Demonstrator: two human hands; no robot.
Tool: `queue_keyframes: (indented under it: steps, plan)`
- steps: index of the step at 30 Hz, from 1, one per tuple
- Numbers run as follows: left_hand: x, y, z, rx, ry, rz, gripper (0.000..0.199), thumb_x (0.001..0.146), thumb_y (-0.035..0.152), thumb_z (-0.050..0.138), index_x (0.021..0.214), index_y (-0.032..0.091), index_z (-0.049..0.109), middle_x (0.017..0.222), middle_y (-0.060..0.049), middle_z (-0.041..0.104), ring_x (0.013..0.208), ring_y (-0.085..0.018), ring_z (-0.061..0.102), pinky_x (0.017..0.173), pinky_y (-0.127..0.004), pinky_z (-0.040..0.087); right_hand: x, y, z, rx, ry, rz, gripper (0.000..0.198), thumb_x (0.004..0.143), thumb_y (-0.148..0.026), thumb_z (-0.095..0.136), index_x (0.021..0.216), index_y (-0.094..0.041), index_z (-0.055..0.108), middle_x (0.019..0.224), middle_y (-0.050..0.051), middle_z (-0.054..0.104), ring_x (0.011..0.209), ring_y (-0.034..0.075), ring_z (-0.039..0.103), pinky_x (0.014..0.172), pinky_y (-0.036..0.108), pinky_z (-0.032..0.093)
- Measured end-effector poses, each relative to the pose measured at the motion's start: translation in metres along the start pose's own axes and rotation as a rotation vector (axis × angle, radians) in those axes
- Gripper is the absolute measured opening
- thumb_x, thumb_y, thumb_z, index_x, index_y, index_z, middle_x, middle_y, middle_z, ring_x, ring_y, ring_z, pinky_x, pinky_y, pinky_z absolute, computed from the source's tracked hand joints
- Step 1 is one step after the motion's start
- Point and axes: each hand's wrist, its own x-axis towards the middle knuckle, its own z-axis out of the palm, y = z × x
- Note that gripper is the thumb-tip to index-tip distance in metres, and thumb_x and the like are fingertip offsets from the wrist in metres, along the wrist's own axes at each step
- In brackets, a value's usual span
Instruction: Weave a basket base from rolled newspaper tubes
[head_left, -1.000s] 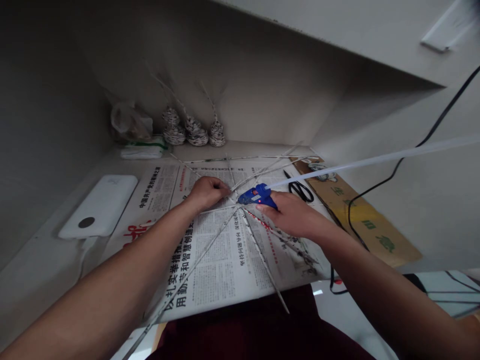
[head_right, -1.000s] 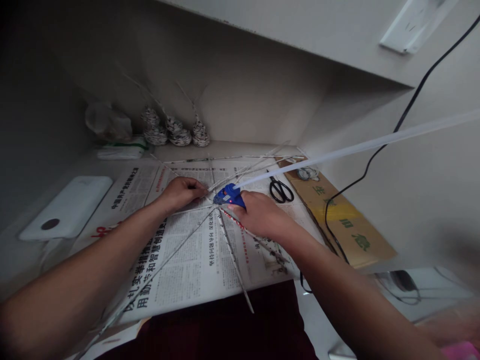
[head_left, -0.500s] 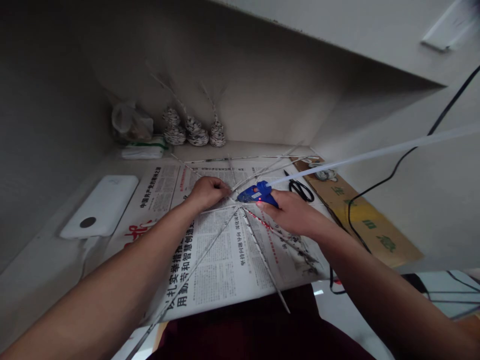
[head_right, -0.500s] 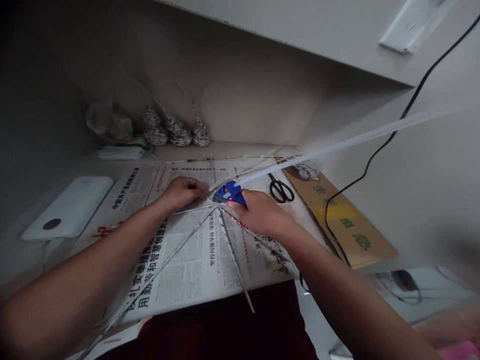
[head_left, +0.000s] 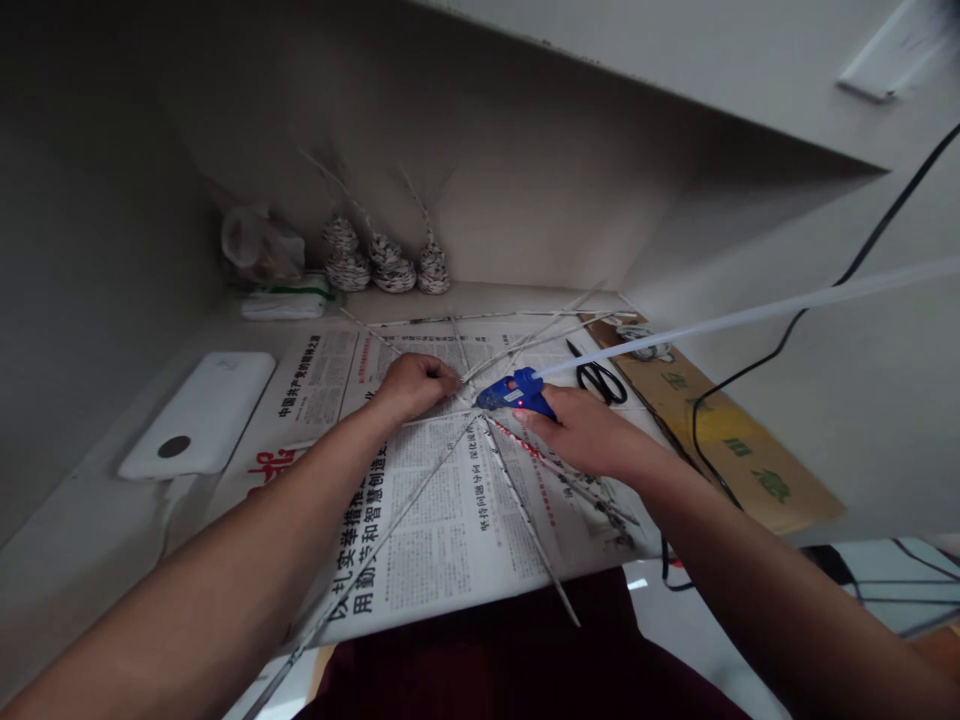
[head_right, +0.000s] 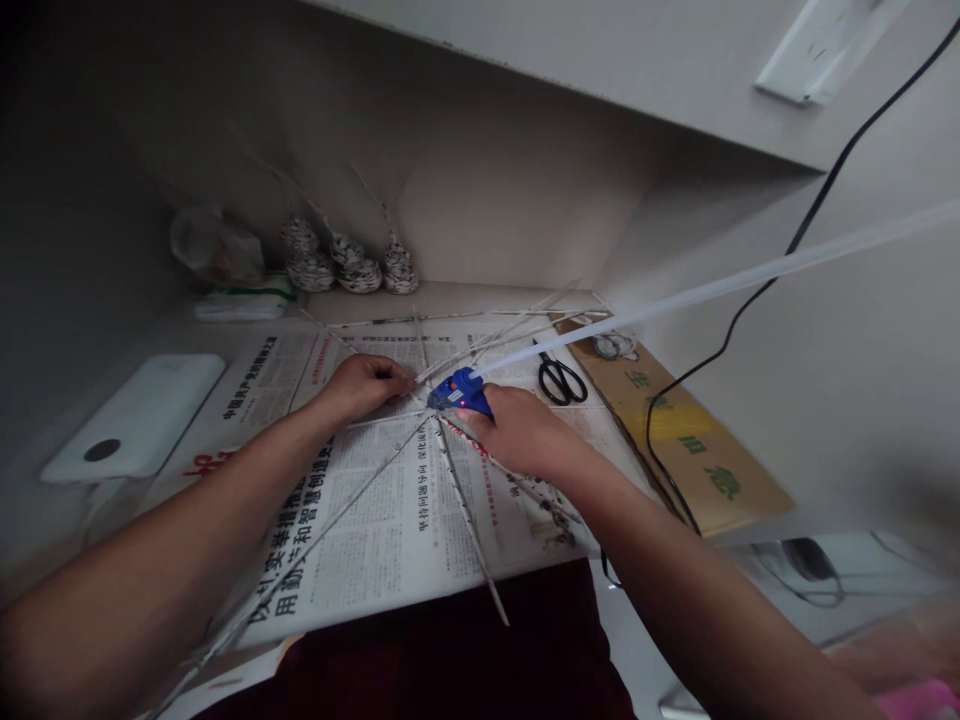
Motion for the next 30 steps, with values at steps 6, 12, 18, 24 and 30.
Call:
queue_keyframes:
  steps: [6,12,18,24,30]
  plan:
    - [-0.001,0.003,-0.001,0.01,0.0,-0.01,0.02,0.066,0.035,0.069,0.07,0.016,0.074,0.058,0.0,0.066,0.059,-0.016,0.058,0.06,-0.025,0.039,-0.002,-0.002,-0.003,0.021,-0.007,0.026,0.035,0.094,-0.045,0.042,0.088,-0.017,0.062,0.095,0.013,0.07,0.082,0.023,0.062,0.07,0.033,0.043]
    - [-0.001,0.003,-0.001,0.011,0.002,-0.003,0.019,0.067,0.035,0.068,0.07,0.017,0.074,0.059,-0.001,0.066,0.06,-0.016,0.058,0.06,-0.026,0.04,-0.006,-0.002,-0.009,0.015,0.006,0.065,0.034,0.093,-0.044,0.042,0.086,-0.017,0.062,0.089,0.013,0.069,0.077,0.022,0.061,0.066,0.031,0.041]
    - [0.0,0.001,0.0,0.023,0.01,0.012,0.018,0.067,0.036,0.068,0.068,0.018,0.073,0.058,-0.001,0.066,0.06,-0.017,0.058,0.06,-0.026,0.04,-0.006,-0.002,-0.005,0.041,0.016,0.034,0.032,0.093,-0.042,0.043,0.085,-0.017,0.062,0.089,0.012,0.07,0.076,0.022,0.061,0.066,0.032,0.042]
    - [0.001,-0.001,0.0,0.023,0.003,0.016,0.02,0.067,0.037,0.067,0.068,0.018,0.072,0.059,-0.001,0.066,0.059,-0.016,0.058,0.06,-0.026,0.04,-0.004,-0.002,0.001,0.007,0.01,-0.012,0.034,0.094,-0.044,0.043,0.091,-0.017,0.064,0.093,0.014,0.07,0.08,0.023,0.063,0.068,0.033,0.043]
    - [-0.001,0.0,-0.001,0.02,0.005,0.017,0.02,0.066,0.037,0.067,0.069,0.018,0.073,0.058,0.0,0.066,0.061,-0.017,0.059,0.061,-0.026,0.041,-0.012,-0.006,-0.007,-0.032,0.02,-0.069,0.036,0.093,-0.046,0.044,0.095,-0.018,0.067,0.096,0.013,0.07,0.088,0.025,0.063,0.075,0.034,0.044]
